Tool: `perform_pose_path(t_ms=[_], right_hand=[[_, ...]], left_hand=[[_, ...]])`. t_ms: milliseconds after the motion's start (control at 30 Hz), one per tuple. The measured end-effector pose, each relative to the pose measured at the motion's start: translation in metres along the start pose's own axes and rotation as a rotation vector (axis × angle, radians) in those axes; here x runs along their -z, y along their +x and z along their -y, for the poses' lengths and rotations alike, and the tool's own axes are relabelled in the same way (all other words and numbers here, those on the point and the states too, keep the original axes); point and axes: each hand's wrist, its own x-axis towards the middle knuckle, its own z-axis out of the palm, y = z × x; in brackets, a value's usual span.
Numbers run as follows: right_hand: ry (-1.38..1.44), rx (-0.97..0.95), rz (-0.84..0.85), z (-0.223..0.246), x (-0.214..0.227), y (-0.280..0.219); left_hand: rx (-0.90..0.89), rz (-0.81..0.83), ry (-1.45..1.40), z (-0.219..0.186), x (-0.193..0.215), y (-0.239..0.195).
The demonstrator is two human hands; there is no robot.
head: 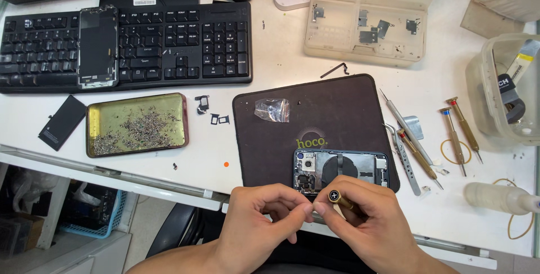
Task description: The person uses a screwdriver to remove screws from the back of a disassembled mobile phone. They then open a drawer and retrieve a pair of scissors.
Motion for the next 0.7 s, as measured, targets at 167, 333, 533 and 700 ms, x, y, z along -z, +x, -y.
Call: perform_pose_path(t_ms=[167,333,533,700], right_hand=[[-0.284,0.403,-0.295,-0.004,-0.014,-0.009],[-0.400,0.527,-0.383,-0.012,-0.026,-0.015],[-0.402,0.607,-0.375,-0.020,-0.026,-0.014],[-0.410,0.608,-0.375,-0.024,-0.027,-0.015]], left_hand=[[0.059,-0.057,-0.262,0.010,-0.003,0.003],[0.069,-0.099,-0.311,0.022,-0.008,-0.002],[0.017,-0.075,-0.318,0.029,-0.008,-0.005],[0.049,-0.057,-0.334,0.033,-0.009,-0.004]])
